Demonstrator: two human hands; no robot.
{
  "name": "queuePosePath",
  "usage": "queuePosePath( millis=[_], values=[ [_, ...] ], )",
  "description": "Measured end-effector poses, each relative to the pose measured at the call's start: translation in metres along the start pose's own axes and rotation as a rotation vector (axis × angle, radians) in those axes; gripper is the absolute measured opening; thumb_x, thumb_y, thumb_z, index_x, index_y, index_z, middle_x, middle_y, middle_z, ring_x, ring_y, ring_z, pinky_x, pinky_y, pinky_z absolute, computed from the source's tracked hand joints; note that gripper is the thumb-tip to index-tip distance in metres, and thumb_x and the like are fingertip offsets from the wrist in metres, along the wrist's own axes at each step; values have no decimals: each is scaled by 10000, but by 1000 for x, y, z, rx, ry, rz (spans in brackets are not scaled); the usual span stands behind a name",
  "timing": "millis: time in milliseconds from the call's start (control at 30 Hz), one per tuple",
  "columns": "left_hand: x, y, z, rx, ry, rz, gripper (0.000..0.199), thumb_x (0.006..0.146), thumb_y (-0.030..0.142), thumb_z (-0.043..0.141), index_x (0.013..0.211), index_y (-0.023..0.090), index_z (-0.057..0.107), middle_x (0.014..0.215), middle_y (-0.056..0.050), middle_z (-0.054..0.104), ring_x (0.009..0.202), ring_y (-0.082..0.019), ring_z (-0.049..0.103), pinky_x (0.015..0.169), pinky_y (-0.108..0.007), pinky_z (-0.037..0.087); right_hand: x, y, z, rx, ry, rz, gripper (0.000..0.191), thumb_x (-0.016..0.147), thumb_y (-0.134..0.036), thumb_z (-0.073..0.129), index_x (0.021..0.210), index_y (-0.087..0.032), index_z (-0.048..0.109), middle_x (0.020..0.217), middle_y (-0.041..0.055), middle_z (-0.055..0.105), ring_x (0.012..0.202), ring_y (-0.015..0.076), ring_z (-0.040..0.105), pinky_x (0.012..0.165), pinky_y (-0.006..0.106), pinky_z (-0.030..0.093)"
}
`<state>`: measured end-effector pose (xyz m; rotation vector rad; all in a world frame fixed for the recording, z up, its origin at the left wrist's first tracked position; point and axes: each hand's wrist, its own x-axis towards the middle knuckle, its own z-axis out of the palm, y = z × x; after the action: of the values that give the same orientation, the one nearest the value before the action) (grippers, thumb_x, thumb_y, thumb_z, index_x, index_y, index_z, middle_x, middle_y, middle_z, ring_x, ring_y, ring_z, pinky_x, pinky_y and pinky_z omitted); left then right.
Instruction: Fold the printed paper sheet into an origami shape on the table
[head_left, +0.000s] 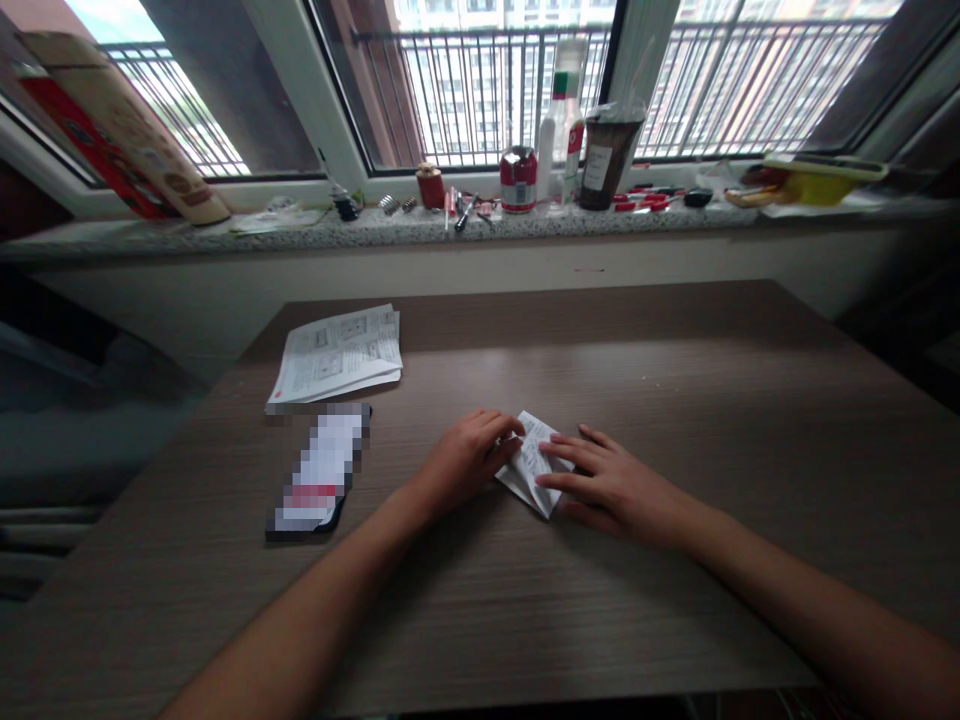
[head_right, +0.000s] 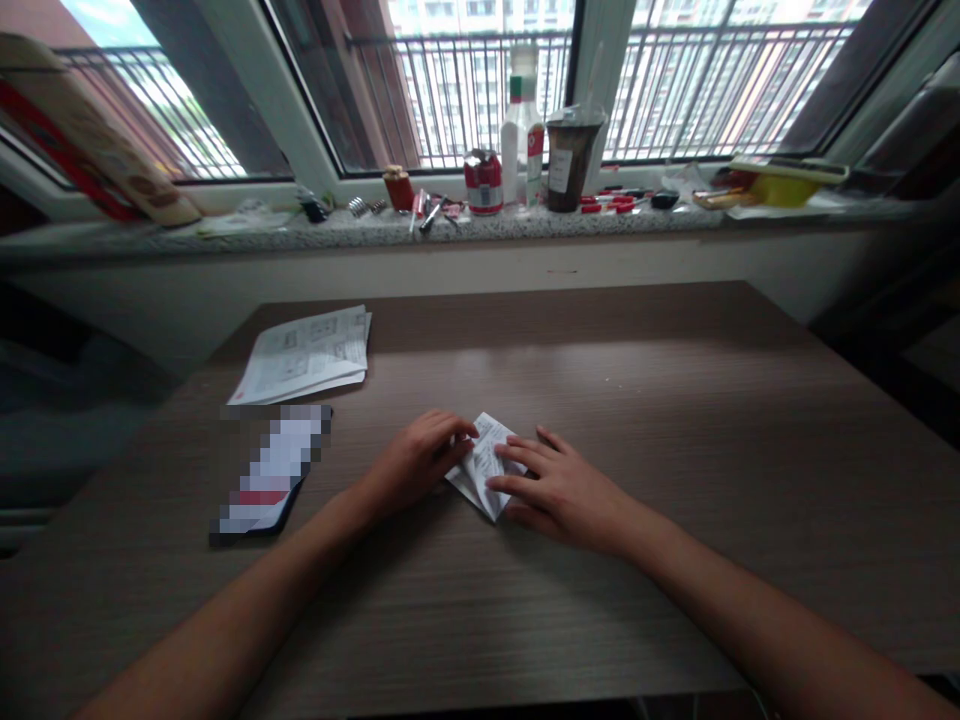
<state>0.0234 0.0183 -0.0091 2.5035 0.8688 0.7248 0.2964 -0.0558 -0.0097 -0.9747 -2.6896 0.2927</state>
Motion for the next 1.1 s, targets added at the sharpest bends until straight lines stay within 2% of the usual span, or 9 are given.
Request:
queuePosePath(
  millis=[200,300,500,733,900,967,1100],
  values=[
    [2,0,6,26,-6,-63,76,1015,217,599,1080,197,633,969,-48,675,874,-210,617,780,-333,500,-2,-3,0,14,-14,-33,392,1015,-297,629,1404,-351,611,1615,95,458,1468,276,454,1212,627,310],
    [2,0,8,37,-17,-86,76,1010,218,604,1075,203,640,981,-49,660,908,-214,620,796,-335,503,-1,-2,0,26,-6,-37,399,1014,-293,627,1408,-354,606,1590,73,495,1464,269,457,1217,626,301],
    [4,2,9,58,-19,-111,88,1003,236,619,1079,210,657,1006,-54,646,935,-218,630,822,-338,516,1,-4,0,14,-14,-20,484,1036,-290,586,1509,-346,500,1556,57,541,1468,257,449,1233,596,289],
    [1,2,7,86,13,-81,59,1007,257,627,1047,219,649,1029,-50,653,909,-208,651,804,-335,542,1,-4,0,-15,5,-49,538,1016,-285,622,1520,-423,491,1558,38,535,1452,284,464,1224,613,299],
    [-7,3,-4,121,94,32,138,1022,230,604,1155,219,642,1166,-86,657,1060,-242,638,907,-405,548,1,-4,-3,-14,20,-45,502,1023,-275,611,1504,-387,522,1523,53,570,1452,279,466,1216,596,325],
    [-11,6,-9,153,27,95,134,1029,230,600,1150,217,657,1182,-88,671,1071,-245,637,925,-419,546,1,-2,-5,-9,23,-39,492,1017,-274,620,1492,-377,540,1517,55,577,1443,281,478,1212,594,337],
    [-15,11,-13,192,-112,166,260,1034,251,604,1290,247,651,1310,-102,661,1141,-262,646,960,-458,550,-2,4,-6,-1,40,-32,506,1006,-260,635,1491,-374,545,1527,51,571,1430,280,497,1205,587,360]
  ],
)
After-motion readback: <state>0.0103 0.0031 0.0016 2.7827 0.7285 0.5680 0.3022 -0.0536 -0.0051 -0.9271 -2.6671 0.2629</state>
